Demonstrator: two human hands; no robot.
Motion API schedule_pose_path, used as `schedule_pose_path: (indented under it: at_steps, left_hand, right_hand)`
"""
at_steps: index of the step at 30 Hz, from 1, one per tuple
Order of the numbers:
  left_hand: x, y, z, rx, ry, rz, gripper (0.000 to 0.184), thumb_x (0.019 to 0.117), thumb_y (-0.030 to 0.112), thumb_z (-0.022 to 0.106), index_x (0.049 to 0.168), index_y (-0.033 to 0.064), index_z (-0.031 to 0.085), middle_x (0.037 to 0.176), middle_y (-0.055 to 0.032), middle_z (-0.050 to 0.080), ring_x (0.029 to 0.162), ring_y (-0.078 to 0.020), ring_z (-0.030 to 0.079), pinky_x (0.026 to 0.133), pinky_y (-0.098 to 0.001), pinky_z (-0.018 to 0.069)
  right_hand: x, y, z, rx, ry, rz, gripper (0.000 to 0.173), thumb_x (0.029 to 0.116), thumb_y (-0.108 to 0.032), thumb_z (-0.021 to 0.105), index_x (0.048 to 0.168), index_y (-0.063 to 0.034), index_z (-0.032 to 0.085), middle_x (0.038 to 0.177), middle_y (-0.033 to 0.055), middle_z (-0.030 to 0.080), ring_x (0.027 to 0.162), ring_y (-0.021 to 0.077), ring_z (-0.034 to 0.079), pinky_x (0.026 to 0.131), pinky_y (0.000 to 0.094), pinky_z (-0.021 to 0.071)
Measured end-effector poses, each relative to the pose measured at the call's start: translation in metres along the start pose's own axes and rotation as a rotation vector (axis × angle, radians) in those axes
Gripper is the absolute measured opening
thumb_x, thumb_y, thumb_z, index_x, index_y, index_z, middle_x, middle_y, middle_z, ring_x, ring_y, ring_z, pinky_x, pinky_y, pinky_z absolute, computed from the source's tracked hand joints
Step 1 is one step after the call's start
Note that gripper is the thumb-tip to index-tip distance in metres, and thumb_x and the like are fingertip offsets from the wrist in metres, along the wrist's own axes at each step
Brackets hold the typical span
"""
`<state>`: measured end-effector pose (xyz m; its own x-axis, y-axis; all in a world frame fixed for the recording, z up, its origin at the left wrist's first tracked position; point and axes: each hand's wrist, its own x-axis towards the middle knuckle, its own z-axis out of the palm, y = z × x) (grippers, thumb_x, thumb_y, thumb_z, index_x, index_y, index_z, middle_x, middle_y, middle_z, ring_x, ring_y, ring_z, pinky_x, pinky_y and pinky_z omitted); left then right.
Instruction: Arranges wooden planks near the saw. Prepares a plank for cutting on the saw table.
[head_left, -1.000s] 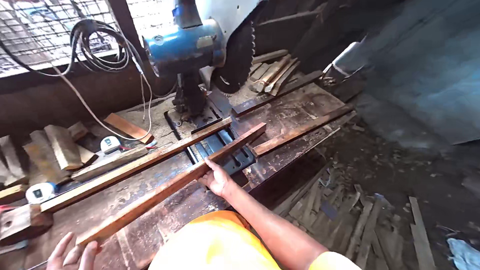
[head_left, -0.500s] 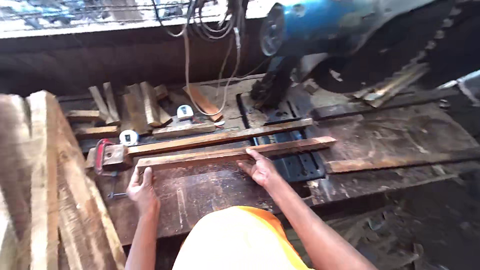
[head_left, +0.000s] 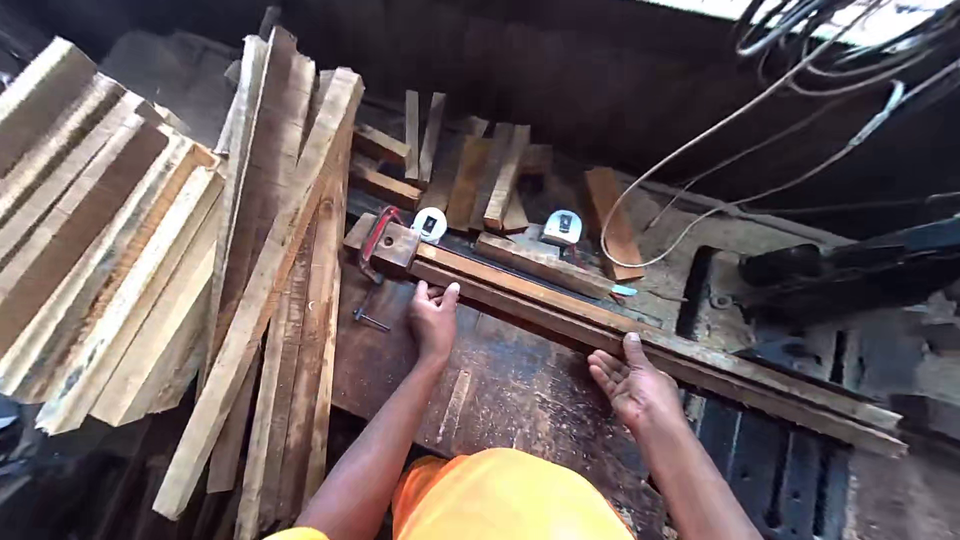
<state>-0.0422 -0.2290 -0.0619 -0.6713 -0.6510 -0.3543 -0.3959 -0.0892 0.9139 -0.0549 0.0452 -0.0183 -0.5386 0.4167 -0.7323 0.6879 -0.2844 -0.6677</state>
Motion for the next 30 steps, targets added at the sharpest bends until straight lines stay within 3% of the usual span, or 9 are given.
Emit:
schedule_pose_path:
  at_steps: [2, 6, 9, 14, 16, 20, 25, 27, 30]
  left_hand:
    - [0.003, -0.003, 0.0, 0.023, 0.027, -0.007, 0.053, 0.0901, 0.025, 0.081, 0.13, -0.0009, 0.057, 0.104, -0.0139, 0.074, 0.088, -0.0225, 0.075, 0.085, -0.0441, 0.0627]
    - [0.012, 0.004, 0.003, 0.006, 0.069, -0.04, 0.062, 0.0852, 0.025, 0.086, 0.128, -0.0001, 0.049, 0.1, -0.0145, 0.072, 0.083, -0.0228, 0.074, 0.08, -0.0418, 0.0638]
    - [0.016, 0.003, 0.005, -0.019, 0.067, -0.042, 0.066, 0.0834, 0.024, 0.088, 0.129, -0.0013, 0.048, 0.103, -0.0166, 0.071, 0.087, -0.0249, 0.075, 0.084, -0.0437, 0.0635]
    - [-0.005, 0.014, -0.004, 0.032, -0.035, 0.05, 0.074, 0.0839, 0.026, 0.087, 0.137, -0.0071, 0.047, 0.111, -0.0184, 0.07, 0.095, -0.0251, 0.073, 0.087, -0.0448, 0.0626]
    - [-0.022, 0.019, 0.002, 0.034, -0.071, 0.095, 0.066, 0.0843, 0.021, 0.086, 0.132, -0.0078, 0.051, 0.109, -0.0158, 0.069, 0.092, -0.0199, 0.071, 0.085, -0.04, 0.0614]
    - [-0.031, 0.01, 0.003, 0.044, -0.106, 0.122, 0.052, 0.0991, 0.02, 0.069, 0.137, -0.0068, 0.046, 0.116, -0.0131, 0.061, 0.093, -0.0127, 0.066, 0.085, -0.0315, 0.0583]
    - [-0.102, 0.0, 0.032, 0.175, -0.11, 0.26, 0.059, 0.1018, 0.022, 0.062, 0.147, -0.0052, 0.035, 0.124, -0.0181, 0.054, 0.093, -0.013, 0.06, 0.082, -0.0293, 0.0532]
    - [-0.161, -0.009, 0.06, 0.266, -0.284, 0.37, 0.057, 0.1016, 0.025, 0.062, 0.145, -0.006, 0.042, 0.128, -0.021, 0.057, 0.107, -0.0183, 0.06, 0.094, -0.0328, 0.0523]
    - [-0.242, -0.022, 0.123, 0.454, -0.719, 0.515, 0.047, 0.1019, 0.027, 0.063, 0.137, -0.004, 0.055, 0.121, -0.0224, 0.065, 0.106, -0.0283, 0.067, 0.095, -0.0464, 0.0554]
  right_hand:
    - [-0.001, 0.0, 0.002, -0.04, 0.013, 0.006, 0.044, 0.1026, -0.042, 0.061, 0.122, -0.002, 0.054, 0.083, 0.0097, 0.071, 0.065, 0.0185, 0.072, 0.058, 0.0323, 0.0622]
    - [-0.002, -0.003, 0.013, -0.076, 0.062, 0.008, 0.039, 0.1026, -0.045, 0.06, 0.102, -0.0056, 0.059, 0.072, 0.0043, 0.064, 0.057, 0.0148, 0.066, 0.053, 0.0313, 0.0589]
    - [-0.002, -0.002, 0.015, -0.041, 0.053, -0.011, 0.04, 0.1032, -0.045, 0.059, 0.099, -0.0059, 0.059, 0.07, 0.003, 0.064, 0.056, 0.0141, 0.065, 0.052, 0.0309, 0.0583]
    - [-0.001, 0.007, 0.01, 0.042, -0.057, 0.019, 0.059, 0.1042, -0.051, 0.053, 0.133, -0.0011, 0.047, 0.083, 0.0128, 0.067, 0.064, 0.0214, 0.067, 0.057, 0.0366, 0.0585]
    - [0.002, -0.001, -0.004, 0.079, -0.104, 0.061, 0.061, 0.1025, -0.052, 0.056, 0.136, -0.0028, 0.044, 0.082, 0.0148, 0.068, 0.061, 0.0227, 0.068, 0.054, 0.0364, 0.0588]
    - [-0.006, -0.006, -0.054, -0.027, -0.336, 0.01, 0.065, 0.1036, -0.056, 0.052, 0.125, 0.0055, 0.058, 0.093, 0.0185, 0.072, 0.07, 0.0221, 0.071, 0.064, 0.0363, 0.0606]
    - [-0.037, 0.03, -0.167, -0.144, -0.46, -0.265, 0.041, 0.108, -0.034, 0.053, 0.124, 0.0043, 0.058, 0.096, 0.0166, 0.072, 0.077, 0.0199, 0.072, 0.072, 0.0366, 0.0608]
    - [-0.041, 0.052, -0.224, -0.11, -0.401, -0.213, 0.037, 0.1085, -0.03, 0.052, 0.122, 0.0036, 0.059, 0.094, 0.0142, 0.073, 0.076, 0.0184, 0.072, 0.071, 0.0351, 0.061]
    - [-0.045, 0.072, -0.3, -0.088, -0.306, -0.105, 0.034, 0.1087, -0.027, 0.051, 0.12, 0.0032, 0.062, 0.091, 0.0131, 0.073, 0.073, 0.0187, 0.072, 0.07, 0.0345, 0.0611]
